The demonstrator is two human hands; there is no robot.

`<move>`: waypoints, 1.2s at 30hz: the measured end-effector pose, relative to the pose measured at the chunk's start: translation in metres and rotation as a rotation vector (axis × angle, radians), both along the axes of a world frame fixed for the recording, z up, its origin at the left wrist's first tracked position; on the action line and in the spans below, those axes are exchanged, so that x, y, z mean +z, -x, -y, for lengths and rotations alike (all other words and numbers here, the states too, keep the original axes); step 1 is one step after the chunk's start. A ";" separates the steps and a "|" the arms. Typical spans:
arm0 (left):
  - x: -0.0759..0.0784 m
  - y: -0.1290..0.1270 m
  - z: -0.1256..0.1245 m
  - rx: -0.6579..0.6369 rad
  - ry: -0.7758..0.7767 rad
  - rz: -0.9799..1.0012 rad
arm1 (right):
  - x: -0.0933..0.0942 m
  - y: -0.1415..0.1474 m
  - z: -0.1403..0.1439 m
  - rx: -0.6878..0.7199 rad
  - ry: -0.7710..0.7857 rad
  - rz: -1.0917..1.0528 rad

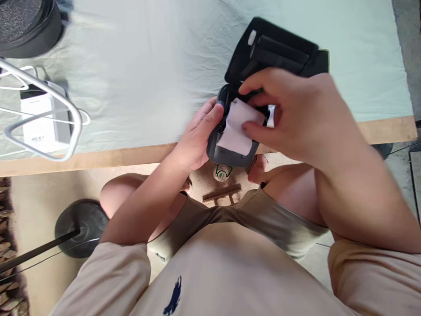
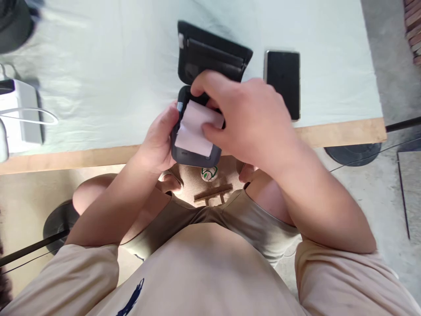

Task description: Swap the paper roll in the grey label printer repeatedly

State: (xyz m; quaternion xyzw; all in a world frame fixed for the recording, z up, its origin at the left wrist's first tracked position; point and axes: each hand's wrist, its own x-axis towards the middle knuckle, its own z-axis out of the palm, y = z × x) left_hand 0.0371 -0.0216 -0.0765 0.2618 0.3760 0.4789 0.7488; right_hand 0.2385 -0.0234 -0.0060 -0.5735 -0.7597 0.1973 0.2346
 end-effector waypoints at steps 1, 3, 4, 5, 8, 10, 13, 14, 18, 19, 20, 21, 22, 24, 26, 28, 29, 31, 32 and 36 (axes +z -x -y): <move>0.001 0.000 -0.001 0.000 0.006 0.005 | 0.006 -0.003 0.001 -0.005 0.041 -0.081; 0.002 0.000 -0.003 -0.003 0.022 0.017 | 0.015 -0.010 0.000 -0.082 0.078 -0.339; 0.002 0.000 -0.004 -0.009 0.030 0.023 | 0.017 -0.014 -0.003 -0.132 0.082 -0.511; 0.002 0.001 -0.005 -0.015 0.042 0.028 | 0.017 -0.019 -0.008 -0.169 0.099 -0.674; 0.003 0.002 -0.007 -0.014 0.098 0.049 | 0.002 -0.034 -0.029 -0.217 0.283 -0.986; 0.004 0.002 -0.008 -0.010 0.140 0.051 | -0.017 -0.045 -0.041 -0.289 0.402 -1.014; 0.005 0.001 -0.009 -0.010 0.149 0.027 | -0.044 -0.061 -0.048 -0.383 0.368 -0.981; 0.005 0.001 -0.009 -0.015 0.138 0.021 | -0.051 -0.066 -0.049 -0.356 0.333 -0.938; 0.005 0.001 -0.009 -0.037 0.112 0.006 | -0.066 -0.080 -0.049 -0.082 0.078 -0.714; 0.004 0.001 -0.009 -0.041 0.103 0.003 | -0.068 -0.083 -0.050 -0.030 -0.007 -0.672; 0.004 0.002 -0.009 -0.041 0.086 0.002 | -0.070 -0.085 -0.052 0.004 -0.080 -0.634; 0.004 0.002 -0.009 -0.037 0.066 0.002 | -0.071 -0.086 -0.054 0.023 -0.137 -0.599; 0.004 0.002 -0.009 -0.033 0.045 0.002 | -0.072 -0.087 -0.055 0.027 -0.173 -0.567; 0.003 0.002 -0.009 -0.018 0.029 -0.013 | -0.074 -0.089 -0.057 0.015 -0.174 -0.509; 0.003 0.002 -0.009 -0.018 0.048 -0.041 | -0.075 -0.090 -0.056 -0.014 -0.132 -0.447; 0.003 0.002 -0.009 -0.021 0.066 -0.064 | -0.075 -0.090 -0.054 -0.073 -0.088 -0.325; 0.003 0.002 -0.009 -0.021 0.072 -0.067 | -0.074 -0.090 -0.053 -0.113 -0.077 -0.243; 0.003 0.002 -0.008 -0.016 0.077 -0.063 | -0.072 -0.089 -0.053 -0.188 -0.075 -0.088; 0.003 0.001 -0.008 -0.012 0.075 -0.058 | -0.071 -0.088 -0.053 -0.211 -0.074 -0.032; 0.007 -0.001 -0.006 0.011 0.048 -0.046 | -0.066 -0.085 -0.053 -0.188 -0.026 0.065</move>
